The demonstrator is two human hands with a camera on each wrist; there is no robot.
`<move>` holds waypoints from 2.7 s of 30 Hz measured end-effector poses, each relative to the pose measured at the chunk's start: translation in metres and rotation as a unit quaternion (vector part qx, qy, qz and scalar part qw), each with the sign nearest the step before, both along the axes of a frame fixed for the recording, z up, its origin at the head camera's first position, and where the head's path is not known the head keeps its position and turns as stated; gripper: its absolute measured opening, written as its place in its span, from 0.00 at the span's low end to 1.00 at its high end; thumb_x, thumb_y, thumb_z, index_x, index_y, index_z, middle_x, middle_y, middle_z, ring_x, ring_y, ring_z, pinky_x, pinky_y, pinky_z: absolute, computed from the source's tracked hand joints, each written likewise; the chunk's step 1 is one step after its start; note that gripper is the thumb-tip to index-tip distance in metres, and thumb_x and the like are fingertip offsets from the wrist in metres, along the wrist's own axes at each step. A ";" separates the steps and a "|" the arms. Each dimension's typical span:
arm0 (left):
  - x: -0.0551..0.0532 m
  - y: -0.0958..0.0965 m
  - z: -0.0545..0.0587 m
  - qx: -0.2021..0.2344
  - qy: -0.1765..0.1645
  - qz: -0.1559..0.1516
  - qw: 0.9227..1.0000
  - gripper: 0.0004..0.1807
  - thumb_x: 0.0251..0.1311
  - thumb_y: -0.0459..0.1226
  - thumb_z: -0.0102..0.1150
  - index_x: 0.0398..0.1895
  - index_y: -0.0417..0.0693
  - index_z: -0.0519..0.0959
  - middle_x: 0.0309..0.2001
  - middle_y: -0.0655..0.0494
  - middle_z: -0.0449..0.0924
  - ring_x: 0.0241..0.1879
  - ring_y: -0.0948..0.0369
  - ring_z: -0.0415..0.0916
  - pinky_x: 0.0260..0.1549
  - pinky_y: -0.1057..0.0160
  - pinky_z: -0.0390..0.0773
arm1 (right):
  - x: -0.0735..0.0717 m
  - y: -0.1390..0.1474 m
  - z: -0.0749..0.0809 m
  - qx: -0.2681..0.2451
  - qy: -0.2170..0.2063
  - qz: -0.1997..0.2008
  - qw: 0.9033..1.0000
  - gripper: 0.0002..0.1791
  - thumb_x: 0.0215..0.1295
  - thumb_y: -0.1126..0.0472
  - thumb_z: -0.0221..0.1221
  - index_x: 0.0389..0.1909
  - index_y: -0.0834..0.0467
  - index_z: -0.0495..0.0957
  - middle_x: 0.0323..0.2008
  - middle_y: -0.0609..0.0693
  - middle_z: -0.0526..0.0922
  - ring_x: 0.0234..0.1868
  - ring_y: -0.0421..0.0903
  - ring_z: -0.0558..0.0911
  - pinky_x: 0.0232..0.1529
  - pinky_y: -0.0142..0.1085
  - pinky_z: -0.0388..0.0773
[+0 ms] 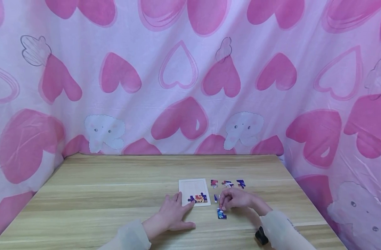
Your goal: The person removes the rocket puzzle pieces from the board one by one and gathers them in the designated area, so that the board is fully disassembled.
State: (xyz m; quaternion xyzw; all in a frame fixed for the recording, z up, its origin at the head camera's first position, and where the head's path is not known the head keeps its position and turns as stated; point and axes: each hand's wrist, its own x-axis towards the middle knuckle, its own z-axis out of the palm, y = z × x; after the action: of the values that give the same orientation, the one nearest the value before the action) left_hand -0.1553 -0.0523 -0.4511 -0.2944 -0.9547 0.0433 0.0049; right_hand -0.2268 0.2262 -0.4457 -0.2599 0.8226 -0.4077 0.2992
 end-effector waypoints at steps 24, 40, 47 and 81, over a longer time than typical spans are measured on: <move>0.000 0.000 0.000 -0.003 0.002 -0.002 1.000 0.42 0.44 0.72 0.36 0.61 0.64 0.63 0.55 0.34 0.63 0.54 0.45 0.63 0.44 0.41 0.62 | 0.003 -0.002 0.003 0.054 0.023 -0.022 0.998 0.08 0.50 0.69 0.59 0.32 0.58 0.75 0.27 0.48 0.75 0.27 0.45 0.71 0.29 0.36 0.69; -0.001 0.000 -0.002 -0.002 0.006 -0.004 1.000 0.41 0.44 0.72 0.36 0.61 0.64 0.64 0.55 0.34 0.63 0.54 0.44 0.63 0.45 0.41 0.62 | -0.005 -0.027 -0.006 0.017 0.128 -0.031 0.991 0.05 0.56 0.64 0.58 0.34 0.57 0.76 0.23 0.46 0.73 0.23 0.42 0.70 0.26 0.33 0.68; 0.000 -0.001 -0.001 -0.008 0.010 -0.002 1.000 0.42 0.44 0.72 0.36 0.61 0.65 0.63 0.55 0.34 0.64 0.54 0.45 0.63 0.44 0.41 0.63 | -0.005 -0.041 -0.009 0.014 0.149 -0.056 0.987 0.04 0.54 0.66 0.58 0.32 0.57 0.75 0.23 0.45 0.73 0.23 0.42 0.71 0.25 0.33 0.69; 0.001 -0.003 -0.003 0.008 0.002 -0.007 1.000 0.42 0.45 0.71 0.36 0.63 0.64 0.61 0.57 0.34 0.60 0.55 0.44 0.61 0.46 0.40 0.61 | -0.009 -0.077 -0.010 0.109 0.159 -0.136 0.972 0.08 0.48 0.57 0.65 0.22 0.51 0.73 0.21 0.46 0.72 0.20 0.43 0.70 0.21 0.33 0.67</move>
State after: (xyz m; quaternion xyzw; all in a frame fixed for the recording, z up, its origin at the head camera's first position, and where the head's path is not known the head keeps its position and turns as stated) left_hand -0.1539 -0.0556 -0.4546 -0.3007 -0.9530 0.0360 0.0092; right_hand -0.2353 0.1494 -0.4555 -0.1725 0.9270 -0.3056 0.1326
